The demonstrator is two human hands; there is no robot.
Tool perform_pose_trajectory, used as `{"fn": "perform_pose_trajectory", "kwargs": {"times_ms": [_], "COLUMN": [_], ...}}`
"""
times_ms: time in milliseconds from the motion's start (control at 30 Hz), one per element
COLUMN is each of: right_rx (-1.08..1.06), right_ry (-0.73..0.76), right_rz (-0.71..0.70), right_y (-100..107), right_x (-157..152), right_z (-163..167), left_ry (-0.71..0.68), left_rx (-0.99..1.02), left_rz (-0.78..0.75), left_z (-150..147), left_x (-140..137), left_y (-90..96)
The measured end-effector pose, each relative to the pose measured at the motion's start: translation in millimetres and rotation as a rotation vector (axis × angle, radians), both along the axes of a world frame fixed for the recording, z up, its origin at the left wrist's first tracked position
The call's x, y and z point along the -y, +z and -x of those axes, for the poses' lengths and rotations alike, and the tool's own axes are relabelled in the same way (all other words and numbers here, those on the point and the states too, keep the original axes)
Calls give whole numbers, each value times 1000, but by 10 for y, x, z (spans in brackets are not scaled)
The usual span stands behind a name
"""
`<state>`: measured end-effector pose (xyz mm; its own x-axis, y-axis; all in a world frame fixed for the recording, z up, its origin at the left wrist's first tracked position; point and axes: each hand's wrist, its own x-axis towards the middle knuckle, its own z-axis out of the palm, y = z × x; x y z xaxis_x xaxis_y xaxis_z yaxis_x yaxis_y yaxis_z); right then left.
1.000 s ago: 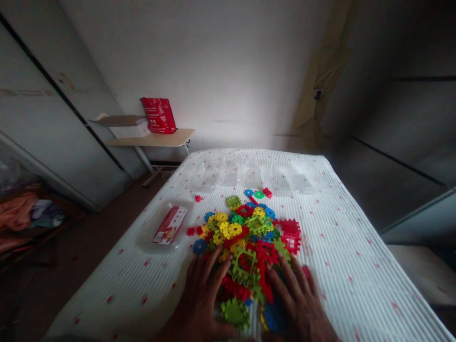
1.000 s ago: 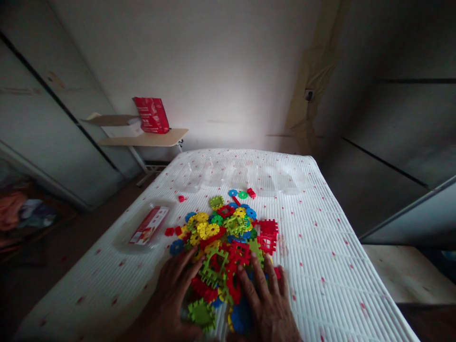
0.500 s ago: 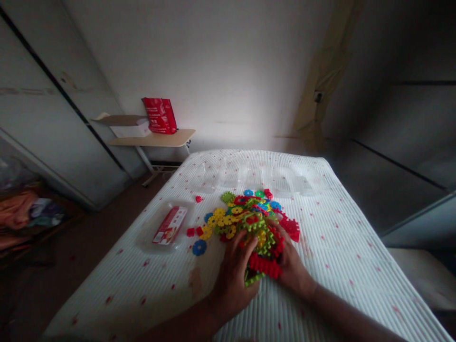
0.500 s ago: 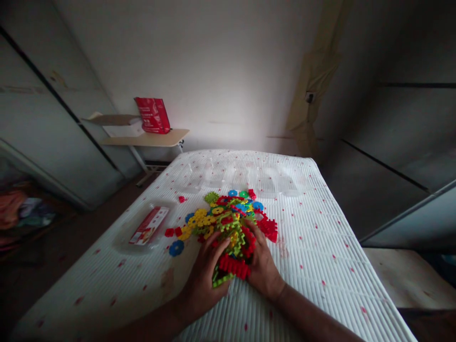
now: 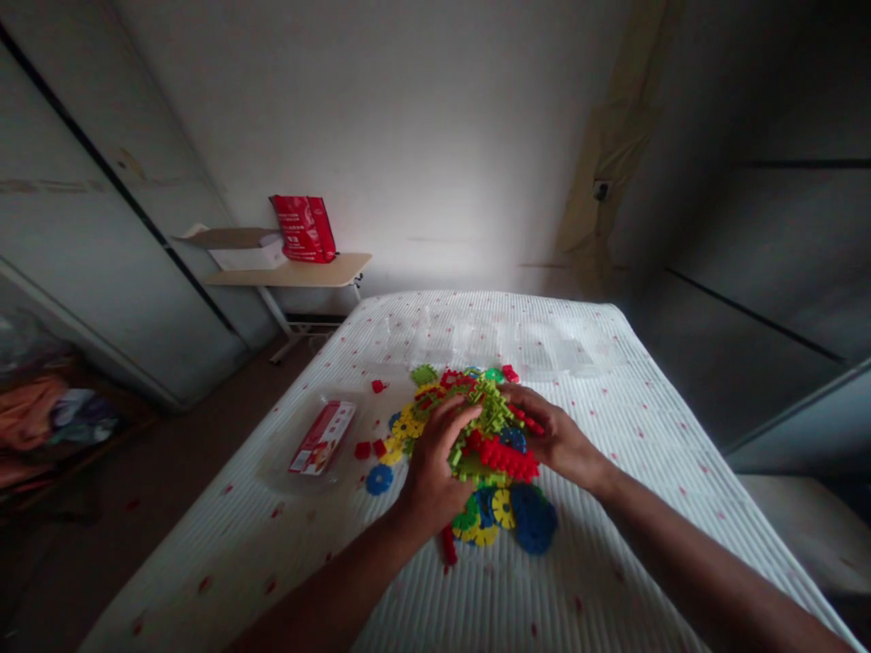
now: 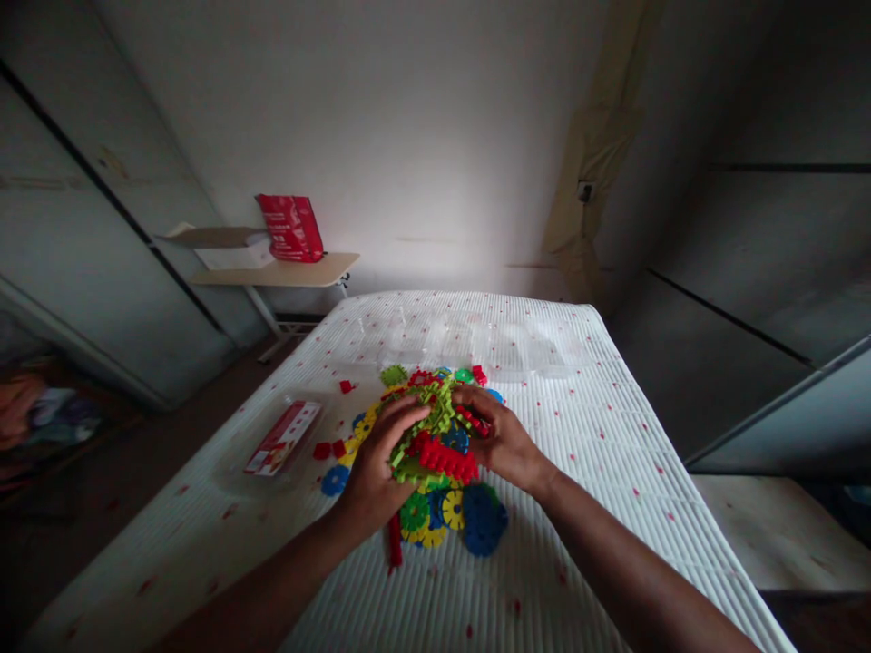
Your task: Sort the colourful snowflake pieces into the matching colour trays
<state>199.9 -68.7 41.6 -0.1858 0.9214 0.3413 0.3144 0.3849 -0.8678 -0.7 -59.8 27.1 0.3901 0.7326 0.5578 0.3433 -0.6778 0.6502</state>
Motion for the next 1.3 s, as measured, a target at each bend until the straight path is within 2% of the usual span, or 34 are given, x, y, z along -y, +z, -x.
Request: {"fn": "perform_pose_trajectory", "kwargs": {"times_ms": [133,300,400,467,533,600,667,833,1000,1100,1233,1300], "right_rx": [114,408,601,732,820,850,836,778,718,705,680,665], "right_ry": [-83,-241,-328,-404,-460,-471,-466,-491,-501,-492,-507,-508], "right_rz": [61,-94,-144,-170,-210,-247,-268,-293,-303,-306,-354,-373], "right_y": [-81,-236,-252,-241,-242,-273,-338,-519,-579,-590,-560,-501], "right_x": [-66,-25,100,206,306,387,449,550,604,589,464,351], "right_z": [-155,-281,-317,-331,-355,-401,-467,-619,-651,-661,-694,-692], "left_ry": [1,27,20,-65,-249,-417,-495,-504,-595,-577,-297,-210], "left_rx": [-63,-147,-199,-259,-325,-391,-453,-487,-481,-472,-496,-478], "left_rz": [15,-22,-58,-112,-173,-193,-200,-207,-279,-300,-215,-220], "left_z": [-30,-2,132,252,357,422,442,394,309,259,179,135], "left_x": [-57,-63,49,199,388,575,717,793,737,711,604,514], "left_y": [-43,-166,-165,-138,-135,-184,-282,-548,-652,-600,-386,-258]}}
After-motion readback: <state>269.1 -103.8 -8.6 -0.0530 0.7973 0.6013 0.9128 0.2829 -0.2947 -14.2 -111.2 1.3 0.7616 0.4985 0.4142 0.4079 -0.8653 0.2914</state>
